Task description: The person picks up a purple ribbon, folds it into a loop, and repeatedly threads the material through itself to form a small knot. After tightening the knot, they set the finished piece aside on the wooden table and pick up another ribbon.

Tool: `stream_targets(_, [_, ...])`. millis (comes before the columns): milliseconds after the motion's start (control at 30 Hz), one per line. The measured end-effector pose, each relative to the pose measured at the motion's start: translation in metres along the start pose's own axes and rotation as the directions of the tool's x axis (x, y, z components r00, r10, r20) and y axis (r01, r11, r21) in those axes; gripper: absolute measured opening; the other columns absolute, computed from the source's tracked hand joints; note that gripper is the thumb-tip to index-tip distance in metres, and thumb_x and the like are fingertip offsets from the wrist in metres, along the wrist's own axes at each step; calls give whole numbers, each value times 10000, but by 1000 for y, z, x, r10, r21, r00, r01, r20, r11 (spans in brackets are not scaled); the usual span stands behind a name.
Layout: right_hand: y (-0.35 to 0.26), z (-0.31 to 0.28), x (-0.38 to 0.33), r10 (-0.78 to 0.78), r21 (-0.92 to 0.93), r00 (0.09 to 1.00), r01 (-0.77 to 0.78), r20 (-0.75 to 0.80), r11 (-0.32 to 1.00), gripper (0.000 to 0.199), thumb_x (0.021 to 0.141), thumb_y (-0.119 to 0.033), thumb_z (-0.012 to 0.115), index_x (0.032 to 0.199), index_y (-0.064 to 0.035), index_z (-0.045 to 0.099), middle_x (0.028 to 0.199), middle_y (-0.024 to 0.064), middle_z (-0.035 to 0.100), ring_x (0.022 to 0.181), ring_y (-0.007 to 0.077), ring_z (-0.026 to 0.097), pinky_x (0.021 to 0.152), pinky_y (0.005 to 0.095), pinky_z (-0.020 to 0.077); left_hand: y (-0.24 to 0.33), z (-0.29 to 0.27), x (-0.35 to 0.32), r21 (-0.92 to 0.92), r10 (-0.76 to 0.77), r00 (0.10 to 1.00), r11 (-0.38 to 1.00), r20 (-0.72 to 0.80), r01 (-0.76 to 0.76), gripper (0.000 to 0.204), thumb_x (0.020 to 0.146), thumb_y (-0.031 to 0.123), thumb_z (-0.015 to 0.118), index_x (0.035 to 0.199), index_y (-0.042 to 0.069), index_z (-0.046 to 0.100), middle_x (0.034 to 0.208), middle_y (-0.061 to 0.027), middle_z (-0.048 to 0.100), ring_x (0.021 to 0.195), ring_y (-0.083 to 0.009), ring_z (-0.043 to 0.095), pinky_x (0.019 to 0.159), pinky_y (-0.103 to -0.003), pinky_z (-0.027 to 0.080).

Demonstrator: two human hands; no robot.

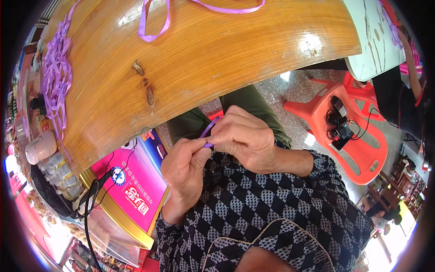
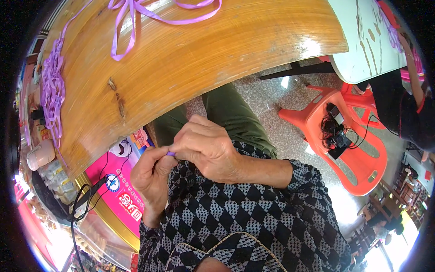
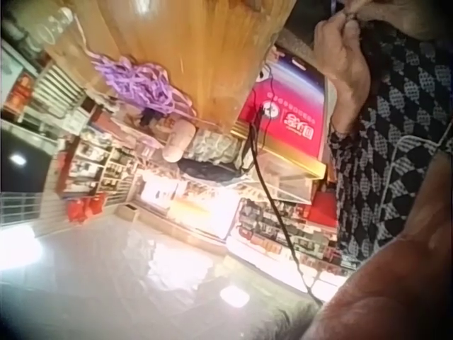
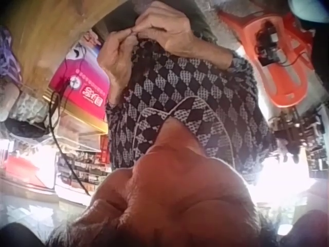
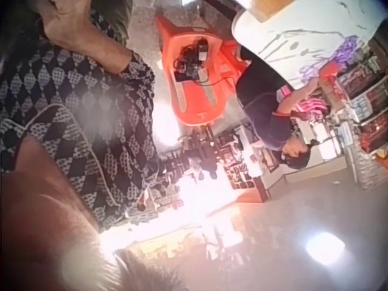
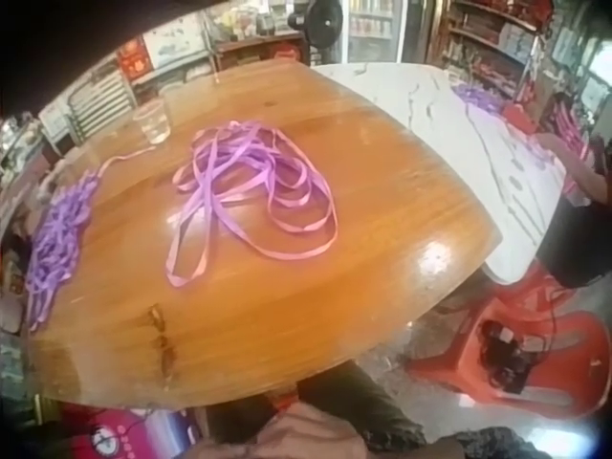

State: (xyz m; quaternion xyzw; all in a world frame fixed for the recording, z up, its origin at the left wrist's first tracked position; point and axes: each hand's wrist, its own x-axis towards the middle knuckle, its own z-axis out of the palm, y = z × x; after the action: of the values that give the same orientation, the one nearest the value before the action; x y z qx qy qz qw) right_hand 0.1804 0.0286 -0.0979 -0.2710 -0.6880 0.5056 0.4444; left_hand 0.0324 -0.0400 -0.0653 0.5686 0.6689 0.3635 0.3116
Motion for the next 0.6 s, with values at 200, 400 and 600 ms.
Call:
stream_targets(200, [-5, -3, -2, 75, 1, 997, -75, -25, 997, 172, 669, -33, 732, 816, -22, 642, 783, 70, 614, 707, 198, 536, 617, 289, 423, 8, 0, 2, -230, -60, 997, 971, 54, 71, 155, 790, 79, 669, 899, -13, 609, 684, -66, 532, 608, -157, 508, 539, -247, 394])
stream_targets(400, [-7, -2, -5, 199, 127, 980, -198, 9, 972, 165, 703, 15, 710, 847, 6, 628, 804, 74, 609, 746, 167, 545, 651, 272, 435, 6, 1, -1, -236, -95, 995, 968, -5, 91, 149, 802, 92, 659, 886, -18, 606, 674, -58, 526, 603, -150, 504, 538, -231, 390])
stream_targets(600, [-9, 2, -7, 500, 439, 856, -503, 131, 745, 167, 732, 13, 705, 873, 28, 615, 880, 68, 579, 801, 114, 539, 694, 239, 427, 1, 0, -1, -78, 60, 997, 995, -41, -64, 153, 814, 138, 649, 856, -3, 606, 658, -75, 517, 569, -193, 490, 508, -275, 373])
